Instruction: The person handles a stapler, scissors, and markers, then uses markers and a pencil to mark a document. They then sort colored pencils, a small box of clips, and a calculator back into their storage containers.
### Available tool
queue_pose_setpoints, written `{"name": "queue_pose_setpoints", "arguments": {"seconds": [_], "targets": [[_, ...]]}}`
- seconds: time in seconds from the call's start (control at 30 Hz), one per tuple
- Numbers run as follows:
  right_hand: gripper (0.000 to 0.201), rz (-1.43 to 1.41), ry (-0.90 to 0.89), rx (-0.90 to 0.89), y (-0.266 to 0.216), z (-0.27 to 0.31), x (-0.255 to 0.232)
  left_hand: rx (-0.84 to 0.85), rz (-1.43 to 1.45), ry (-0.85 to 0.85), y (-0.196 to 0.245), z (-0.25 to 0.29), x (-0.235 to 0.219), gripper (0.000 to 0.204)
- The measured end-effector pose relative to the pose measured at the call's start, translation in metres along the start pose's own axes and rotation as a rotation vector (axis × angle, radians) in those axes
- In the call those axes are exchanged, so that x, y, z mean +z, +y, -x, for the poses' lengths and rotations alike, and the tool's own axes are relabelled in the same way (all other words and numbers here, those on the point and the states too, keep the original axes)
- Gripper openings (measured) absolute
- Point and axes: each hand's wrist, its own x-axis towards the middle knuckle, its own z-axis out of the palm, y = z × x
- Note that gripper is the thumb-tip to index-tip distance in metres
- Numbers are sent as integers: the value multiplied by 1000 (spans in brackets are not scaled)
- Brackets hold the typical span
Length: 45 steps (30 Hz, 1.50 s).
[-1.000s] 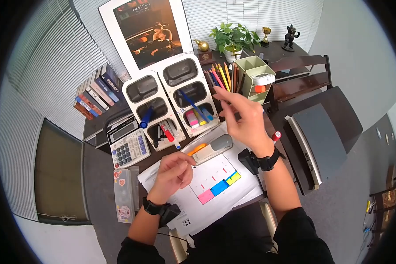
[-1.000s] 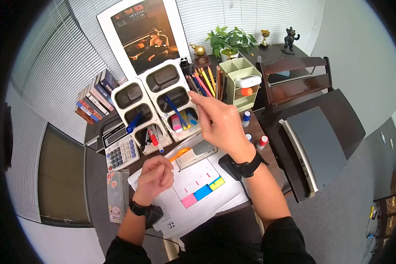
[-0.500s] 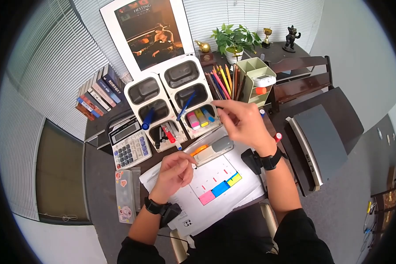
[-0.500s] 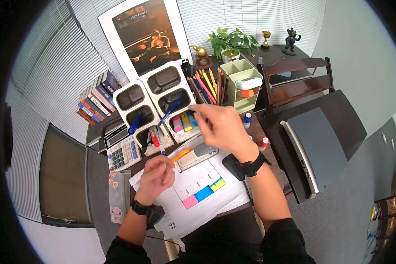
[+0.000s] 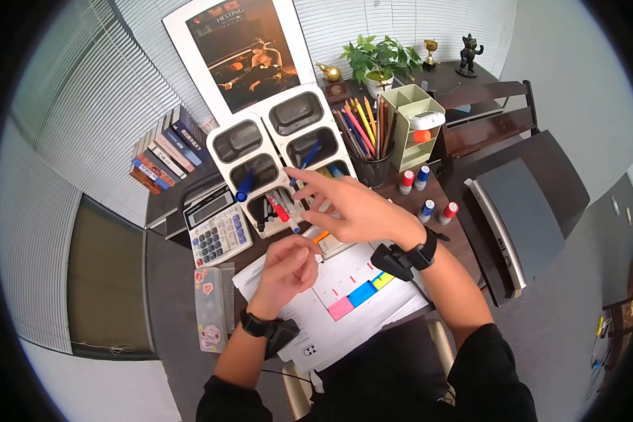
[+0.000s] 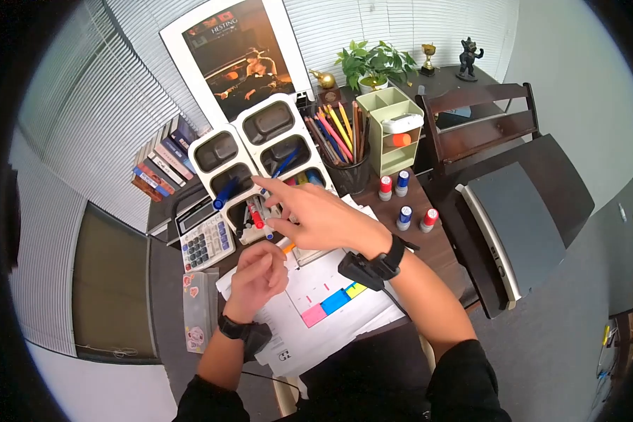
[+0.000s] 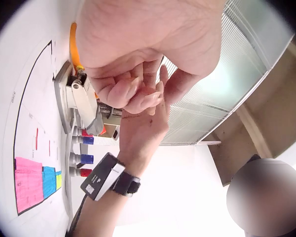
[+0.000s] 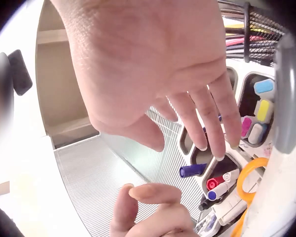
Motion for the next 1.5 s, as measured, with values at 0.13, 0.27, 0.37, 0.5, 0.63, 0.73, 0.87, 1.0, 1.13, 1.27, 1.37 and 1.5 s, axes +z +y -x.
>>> {"name": "queue_pose_setpoints", "arguments": {"seconds": [0.13, 0.27, 0.37, 0.5, 0.63, 0.73, 0.87, 1.0, 1.13, 1.27, 1.37, 1.5], "targets": [[52, 239, 49, -4, 10, -15, 13, -12, -1, -26, -2, -1, -3, 27], [35, 253, 164, -44, 7, -7, 9, -1, 17, -6, -2, 0, -4, 27], [19, 90, 321, 25, 3, 6, -4, 8, 19, -9, 0, 1, -2, 27], [12, -237, 507, 71, 6, 13, -12, 8, 18, -10, -2, 0, -5, 27], [10, -284, 669, -150, 2, 21, -5, 63, -35, 39, -2, -2, -4, 35], [3, 109, 541, -591, -6, 23, 7, 83, -12, 143, 2, -4, 11, 38], [6, 269, 241, -664, -12, 28, 35, 148, 48, 250, -7, -1, 4, 40], [7, 270, 117, -625, -12, 31, 46, 187, -127, 257, -5, 3, -2, 35], [7, 324, 199, -553, -15, 28, 25, 206, 132, 292, -3, 0, 2, 26], [11, 148, 404, -295, -6, 19, 12, 166, 174, 73, 1, 4, -2, 25], [15, -84, 377, -57, -6, 19, 7, 159, 121, -113, -6, 5, -4, 27], [21, -632, 252, 97, -9, 18, 5, 95, 51, -107, -7, 3, 2, 31]]}}
